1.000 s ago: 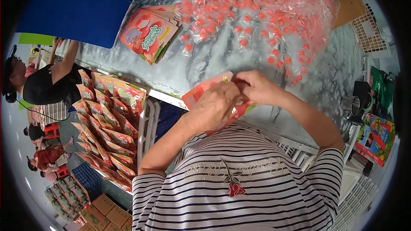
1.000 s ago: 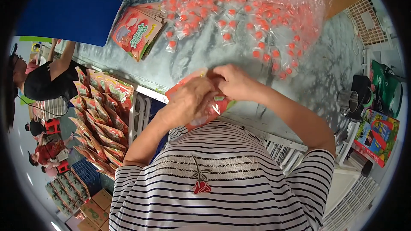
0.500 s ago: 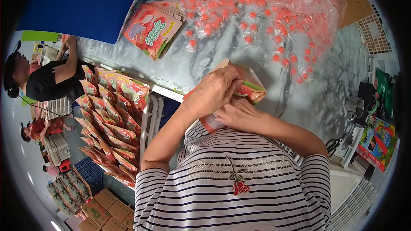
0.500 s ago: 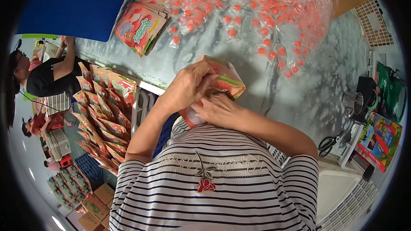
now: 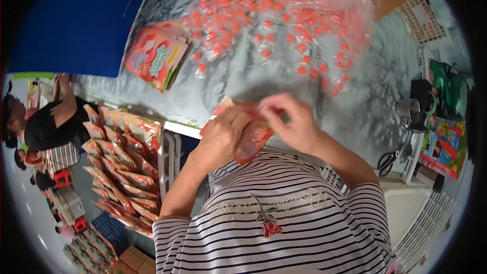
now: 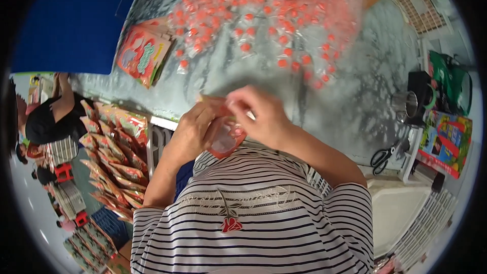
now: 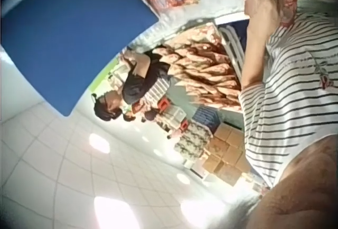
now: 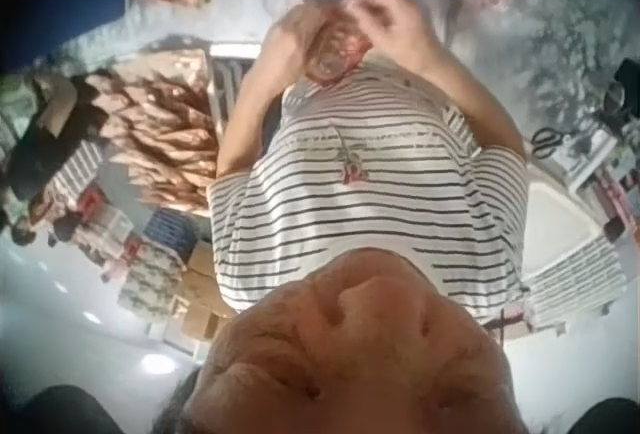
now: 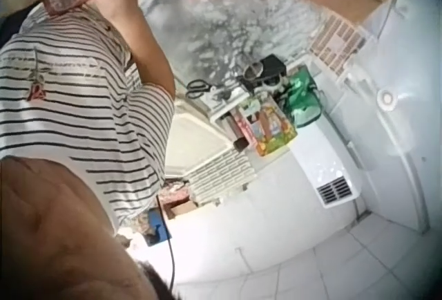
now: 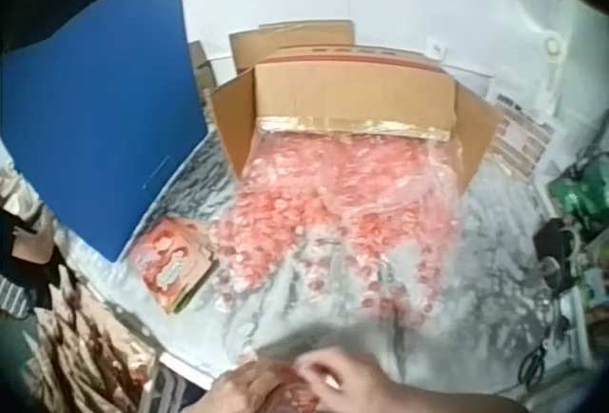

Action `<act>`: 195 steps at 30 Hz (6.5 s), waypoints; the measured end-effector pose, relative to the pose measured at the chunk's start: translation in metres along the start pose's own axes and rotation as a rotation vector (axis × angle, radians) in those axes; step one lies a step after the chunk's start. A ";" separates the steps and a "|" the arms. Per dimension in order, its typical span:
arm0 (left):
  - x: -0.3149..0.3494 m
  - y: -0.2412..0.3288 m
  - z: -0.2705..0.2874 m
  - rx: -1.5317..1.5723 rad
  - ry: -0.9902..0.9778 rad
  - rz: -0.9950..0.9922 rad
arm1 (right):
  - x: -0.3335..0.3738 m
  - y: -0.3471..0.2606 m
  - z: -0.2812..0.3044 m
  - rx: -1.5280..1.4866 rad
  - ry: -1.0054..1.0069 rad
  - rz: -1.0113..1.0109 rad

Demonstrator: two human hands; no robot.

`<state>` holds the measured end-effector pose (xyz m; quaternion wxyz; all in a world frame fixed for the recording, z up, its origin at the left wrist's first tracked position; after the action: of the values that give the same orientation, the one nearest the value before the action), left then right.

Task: Packaging individual wrapped candies into printed plastic pouches.

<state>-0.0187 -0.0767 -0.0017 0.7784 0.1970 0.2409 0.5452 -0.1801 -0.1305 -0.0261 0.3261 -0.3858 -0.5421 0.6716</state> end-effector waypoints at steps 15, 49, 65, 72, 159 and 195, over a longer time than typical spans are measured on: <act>0.005 0.000 0.010 -0.067 0.025 0.147 | 0.017 0.049 0.046 0.329 0.294 0.117; 0.016 -0.010 -0.001 -0.057 0.024 0.221 | -0.002 0.100 0.072 0.994 0.080 0.117; -0.009 0.002 0.013 0.182 -0.008 0.138 | -0.026 0.017 -0.017 -0.808 0.156 -0.527; -0.003 0.010 0.011 0.169 -0.164 0.078 | -0.023 0.015 -0.005 -0.151 -0.021 0.047; 0.019 -0.008 0.054 0.001 0.325 0.262 | -0.057 0.096 0.032 0.871 -0.205 0.340; -0.019 0.029 0.021 0.076 0.447 -0.114 | -0.066 -0.074 0.002 0.409 -0.134 0.469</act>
<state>-0.0337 -0.0861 0.0349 0.7274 0.0865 0.4383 0.5208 -0.1480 -0.1732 0.0571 0.1969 -0.3816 -0.3123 0.8474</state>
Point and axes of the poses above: each hand's wrist, its own x-axis away from the middle knuckle, its own z-axis out of the back of the hand, y = z × x, the point moved 3 cm from there along -x, towards the middle knuckle, and after that the axes turned 6 degrees about -x, right-handed, at the moved point
